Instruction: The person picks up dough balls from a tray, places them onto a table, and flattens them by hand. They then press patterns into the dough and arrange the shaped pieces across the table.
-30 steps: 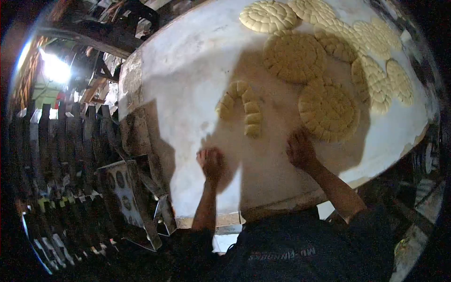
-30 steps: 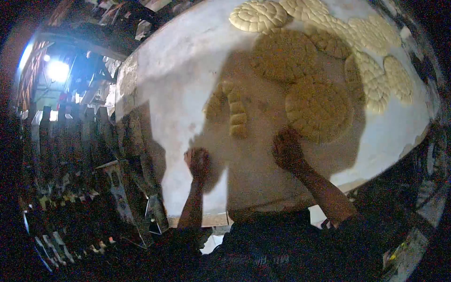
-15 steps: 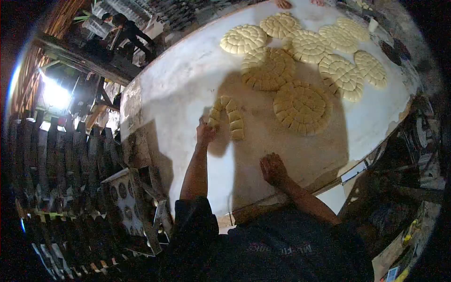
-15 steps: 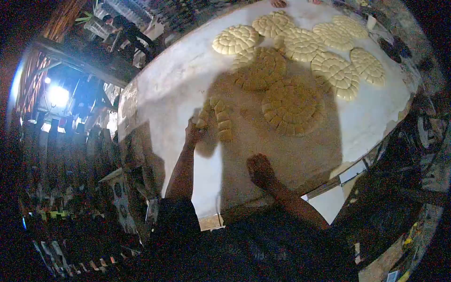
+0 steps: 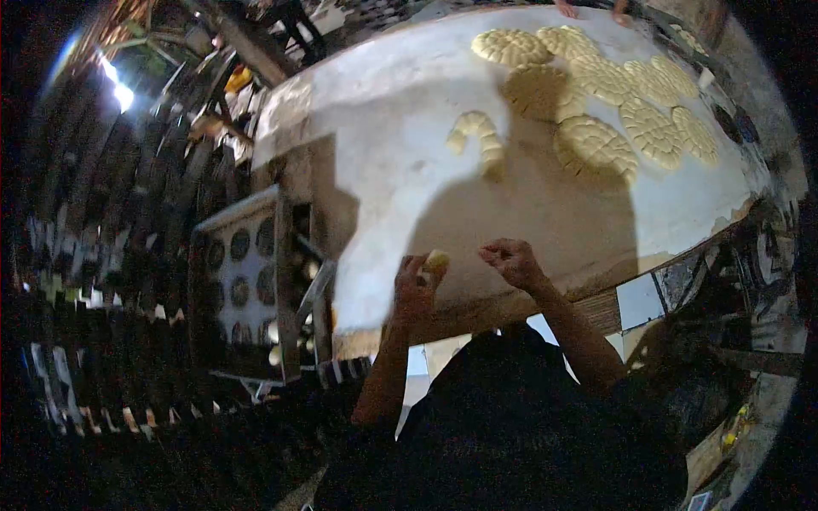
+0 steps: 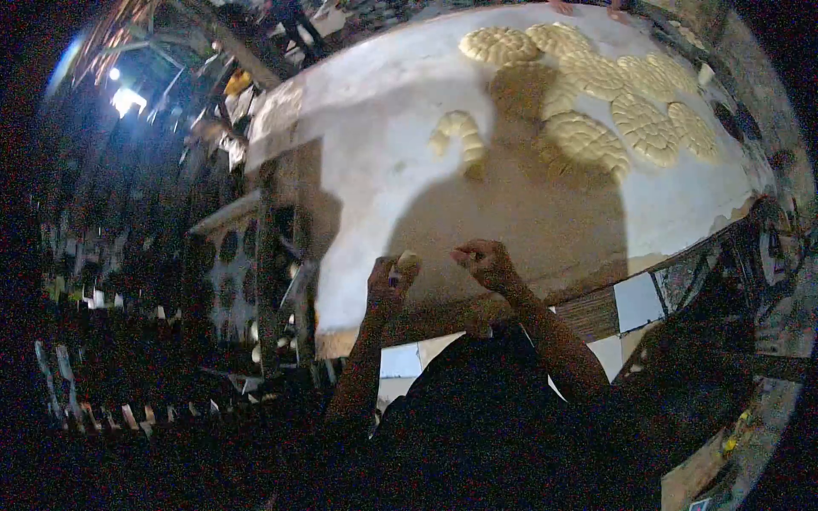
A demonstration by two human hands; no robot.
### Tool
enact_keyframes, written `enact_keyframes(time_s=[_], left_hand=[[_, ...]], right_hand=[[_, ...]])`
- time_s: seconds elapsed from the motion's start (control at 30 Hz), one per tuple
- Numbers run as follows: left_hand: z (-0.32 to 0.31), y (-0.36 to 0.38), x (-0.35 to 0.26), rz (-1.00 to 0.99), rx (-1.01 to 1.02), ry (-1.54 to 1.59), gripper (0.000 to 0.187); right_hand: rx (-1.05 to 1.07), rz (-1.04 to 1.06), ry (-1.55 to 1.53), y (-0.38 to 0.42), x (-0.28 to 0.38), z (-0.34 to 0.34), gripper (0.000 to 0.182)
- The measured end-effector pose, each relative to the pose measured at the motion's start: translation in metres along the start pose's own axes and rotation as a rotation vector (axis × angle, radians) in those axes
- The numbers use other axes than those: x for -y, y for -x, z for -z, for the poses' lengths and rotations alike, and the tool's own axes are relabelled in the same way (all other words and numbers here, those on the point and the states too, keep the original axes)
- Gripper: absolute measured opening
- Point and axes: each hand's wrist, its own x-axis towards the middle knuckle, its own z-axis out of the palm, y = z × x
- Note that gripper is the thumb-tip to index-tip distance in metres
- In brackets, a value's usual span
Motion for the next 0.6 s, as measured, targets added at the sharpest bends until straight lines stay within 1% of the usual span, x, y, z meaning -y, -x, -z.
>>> enact_keyframes(time_s=[0.03,0.13,0.17,0.2,0.23,0.3,0.33,0.37,0.4,0.47,0.53,0.57,0.6], left_hand=[[0.015,0.011,-0.019,-0.091,0.019,-0.011,0.031],[0.038,0.040,-0.004,-0.365,-0.053,-0.027,0.032],[0.047,0.053,0.008,-0.336,-0.049,-0.100,0.046],[0.059,0.065,-0.002,-0.279,-0.068,-0.054,0.052],[0.076,0.075,-0.026,-0.224,-0.086,-0.009,0.058],[0.095,0.085,-0.036,-0.241,-0.019,-0.076,0.070],[0.094,0.087,-0.033,-0.120,0.087,0.050,0.065],[0.090,0.088,-0.032,0.001,0.194,0.177,0.059],[0.086,0.085,-0.032,-0.014,0.208,0.182,0.049],[0.079,0.080,-0.030,-0.043,0.237,0.194,0.035],[0.075,0.066,-0.029,-0.125,0.167,0.170,0.031],[0.072,0.062,-0.034,0.147,0.244,0.301,0.027],[0.061,0.054,-0.031,0.083,0.191,0.315,0.026]], right_hand=[[0.106,-0.049,-0.089,0.007,0.033,-0.017,0.025],[0.119,0.184,0.083,0.022,0.082,-0.059,0.025],[0.081,0.172,0.026,0.029,0.092,-0.065,0.025],[0.040,0.161,-0.030,0.036,0.101,-0.071,0.025],[-0.003,0.150,-0.087,0.041,0.109,-0.074,0.026],[0.141,0.279,-0.002,0.046,0.131,-0.068,0.022],[0.214,0.339,0.038,0.048,0.137,-0.066,0.021],[0.212,0.398,0.062,0.050,0.140,-0.069,0.021],[0.207,0.459,0.088,0.048,0.143,-0.074,0.021],[0.257,0.407,0.046,0.042,0.135,-0.068,0.024],[0.354,0.177,-0.104,0.032,0.121,-0.055,0.028],[0.270,0.101,-0.116,0.029,0.117,-0.052,0.028],[0.187,0.028,-0.131,0.024,0.121,-0.049,0.029]])
